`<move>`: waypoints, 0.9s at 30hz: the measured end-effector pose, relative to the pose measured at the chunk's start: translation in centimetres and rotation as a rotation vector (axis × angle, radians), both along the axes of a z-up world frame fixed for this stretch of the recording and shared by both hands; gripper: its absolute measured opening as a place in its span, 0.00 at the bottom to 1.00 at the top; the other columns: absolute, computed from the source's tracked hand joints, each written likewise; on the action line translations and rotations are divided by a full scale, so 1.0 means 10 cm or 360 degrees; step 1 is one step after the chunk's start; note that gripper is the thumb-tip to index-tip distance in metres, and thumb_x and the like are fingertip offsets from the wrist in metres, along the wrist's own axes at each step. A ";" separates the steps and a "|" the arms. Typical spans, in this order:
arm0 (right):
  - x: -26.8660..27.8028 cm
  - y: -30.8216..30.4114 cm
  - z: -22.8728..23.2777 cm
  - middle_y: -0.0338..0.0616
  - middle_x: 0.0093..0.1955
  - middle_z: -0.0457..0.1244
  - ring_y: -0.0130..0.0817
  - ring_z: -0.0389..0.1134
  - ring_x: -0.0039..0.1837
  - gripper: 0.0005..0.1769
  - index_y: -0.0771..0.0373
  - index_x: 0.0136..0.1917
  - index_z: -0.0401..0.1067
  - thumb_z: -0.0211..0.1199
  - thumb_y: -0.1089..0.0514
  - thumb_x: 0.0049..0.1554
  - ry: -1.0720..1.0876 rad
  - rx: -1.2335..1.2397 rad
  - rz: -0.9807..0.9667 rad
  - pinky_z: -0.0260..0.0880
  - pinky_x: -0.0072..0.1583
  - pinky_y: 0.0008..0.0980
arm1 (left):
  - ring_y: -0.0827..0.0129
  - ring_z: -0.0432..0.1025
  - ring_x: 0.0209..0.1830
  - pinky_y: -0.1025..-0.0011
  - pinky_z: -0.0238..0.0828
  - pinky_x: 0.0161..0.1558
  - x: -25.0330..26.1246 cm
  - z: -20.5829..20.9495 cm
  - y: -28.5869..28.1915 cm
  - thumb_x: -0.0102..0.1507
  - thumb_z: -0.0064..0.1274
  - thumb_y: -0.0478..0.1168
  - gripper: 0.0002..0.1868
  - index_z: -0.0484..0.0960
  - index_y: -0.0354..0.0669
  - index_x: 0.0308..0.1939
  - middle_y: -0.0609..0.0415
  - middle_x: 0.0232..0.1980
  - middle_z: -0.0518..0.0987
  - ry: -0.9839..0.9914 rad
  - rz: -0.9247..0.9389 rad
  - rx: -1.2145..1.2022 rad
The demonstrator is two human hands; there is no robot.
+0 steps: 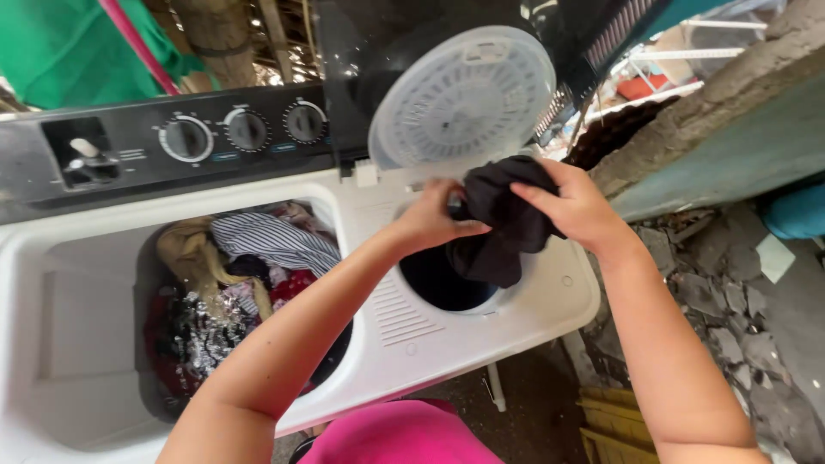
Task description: Wash and rinse clothes in a twin-tub washing machine.
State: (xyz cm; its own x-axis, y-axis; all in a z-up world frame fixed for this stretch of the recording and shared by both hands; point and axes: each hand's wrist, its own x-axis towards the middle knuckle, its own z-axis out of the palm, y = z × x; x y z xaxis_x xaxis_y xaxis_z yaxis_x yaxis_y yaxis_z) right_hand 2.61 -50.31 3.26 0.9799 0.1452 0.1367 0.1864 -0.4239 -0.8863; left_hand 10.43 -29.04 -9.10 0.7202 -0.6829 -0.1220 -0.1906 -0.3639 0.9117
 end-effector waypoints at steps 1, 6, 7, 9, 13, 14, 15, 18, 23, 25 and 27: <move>0.00 -0.01 0.01 0.39 0.56 0.69 0.25 0.67 0.58 0.18 0.68 0.63 0.72 0.64 0.60 0.61 0.0014 0.0001 -0.0014 0.67 0.62 0.28 | 0.56 0.76 0.62 0.67 0.70 0.64 0.06 -0.11 -0.05 0.54 0.66 0.61 0.41 0.83 0.32 0.60 0.40 0.61 0.82 0.0014 -0.0014 0.0001; 0.04 -0.03 0.10 0.52 0.47 0.71 0.40 0.70 0.48 0.18 0.65 0.59 0.75 0.66 0.58 0.57 -0.0018 -0.0684 0.0100 0.70 0.52 0.35 | 0.48 0.76 0.54 0.59 0.72 0.54 0.12 -0.05 -0.08 0.45 0.79 0.54 0.46 0.73 0.34 0.58 0.36 0.52 0.81 -0.0785 0.0475 -0.0466; 0.06 -0.07 0.14 0.52 0.47 0.71 0.40 0.70 0.48 0.18 0.65 0.59 0.75 0.66 0.58 0.57 -0.0013 -0.0681 0.0101 0.70 0.52 0.35 | 0.48 0.76 0.54 0.59 0.72 0.54 0.12 0.00 -0.05 0.45 0.79 0.54 0.46 0.73 0.34 0.58 0.36 0.52 0.81 -0.0780 0.0475 -0.0462; 0.10 -0.14 0.21 0.56 0.46 0.70 0.50 0.71 0.47 0.17 0.64 0.57 0.76 0.68 0.57 0.55 -0.0128 -0.0898 0.0054 0.70 0.50 0.38 | 0.49 0.79 0.37 0.56 0.75 0.43 0.11 0.10 0.02 0.42 0.74 0.47 0.43 0.68 0.38 0.56 0.41 0.34 0.81 -0.0234 0.0561 -0.0093; 0.30 -0.44 -0.09 0.56 0.45 0.70 0.51 0.71 0.46 0.15 0.64 0.55 0.77 0.68 0.57 0.54 -0.0028 -0.0968 -0.0102 0.70 0.49 0.38 | 0.51 0.78 0.40 0.54 0.72 0.43 0.24 0.00 0.17 0.59 0.69 0.45 0.15 0.81 0.48 0.44 0.51 0.37 0.84 -0.0737 0.0205 0.0232; 0.36 -0.49 -0.23 0.55 0.45 0.70 0.48 0.72 0.46 0.16 0.64 0.55 0.77 0.68 0.59 0.53 0.0075 -0.0934 -0.0106 0.70 0.50 0.37 | 0.52 0.78 0.42 0.54 0.72 0.44 0.26 0.00 0.18 0.61 0.66 0.45 0.13 0.81 0.50 0.46 0.52 0.37 0.84 -0.0733 0.0302 0.0392; 0.41 -0.54 -0.37 0.54 0.45 0.71 0.45 0.73 0.46 0.16 0.64 0.55 0.77 0.67 0.60 0.53 0.0178 -0.0901 -0.0110 0.71 0.50 0.36 | 0.52 0.78 0.44 0.54 0.71 0.44 0.27 0.01 0.19 0.64 0.63 0.46 0.12 0.81 0.52 0.48 0.53 0.38 0.84 -0.0727 0.0399 0.0553; 0.49 -0.52 -0.85 0.51 0.48 0.72 0.38 0.74 0.49 0.19 0.66 0.57 0.76 0.66 0.62 0.51 0.0194 -0.0705 0.0234 0.71 0.53 0.34 | 0.51 0.76 0.43 0.56 0.70 0.41 0.33 -0.23 0.08 0.51 0.64 0.43 0.24 0.77 0.41 0.49 0.47 0.44 0.82 -0.0887 0.0507 -0.0024; 0.41 -0.39 -0.54 0.45 0.48 0.73 0.29 0.71 0.51 0.17 0.68 0.56 0.76 0.66 0.63 0.52 0.0388 -0.0414 0.0573 0.71 0.54 0.30 | 0.60 0.78 0.47 0.63 0.73 0.48 0.24 -0.47 -0.19 0.51 0.59 0.44 0.29 0.76 0.54 0.58 0.54 0.51 0.81 -0.0277 -0.0181 0.0132; 0.42 -0.53 -0.47 0.43 0.46 0.73 0.26 0.70 0.50 0.16 0.68 0.55 0.77 0.65 0.64 0.53 0.0511 -0.0333 0.0557 0.71 0.54 0.29 | 0.61 0.79 0.48 0.63 0.72 0.47 0.24 -0.64 -0.19 0.54 0.55 0.43 0.17 0.86 0.55 0.48 0.55 0.44 0.87 -0.0249 -0.0417 0.0485; 0.46 -0.74 -0.47 0.41 0.46 0.72 0.23 0.69 0.48 0.15 0.67 0.55 0.77 0.65 0.64 0.54 0.0504 -0.0250 0.0280 0.71 0.52 0.27 | 0.49 0.77 0.44 0.61 0.73 0.49 0.30 -0.84 -0.14 0.61 0.57 0.41 0.14 0.77 0.35 0.44 0.40 0.40 0.80 -0.0247 -0.0694 0.0297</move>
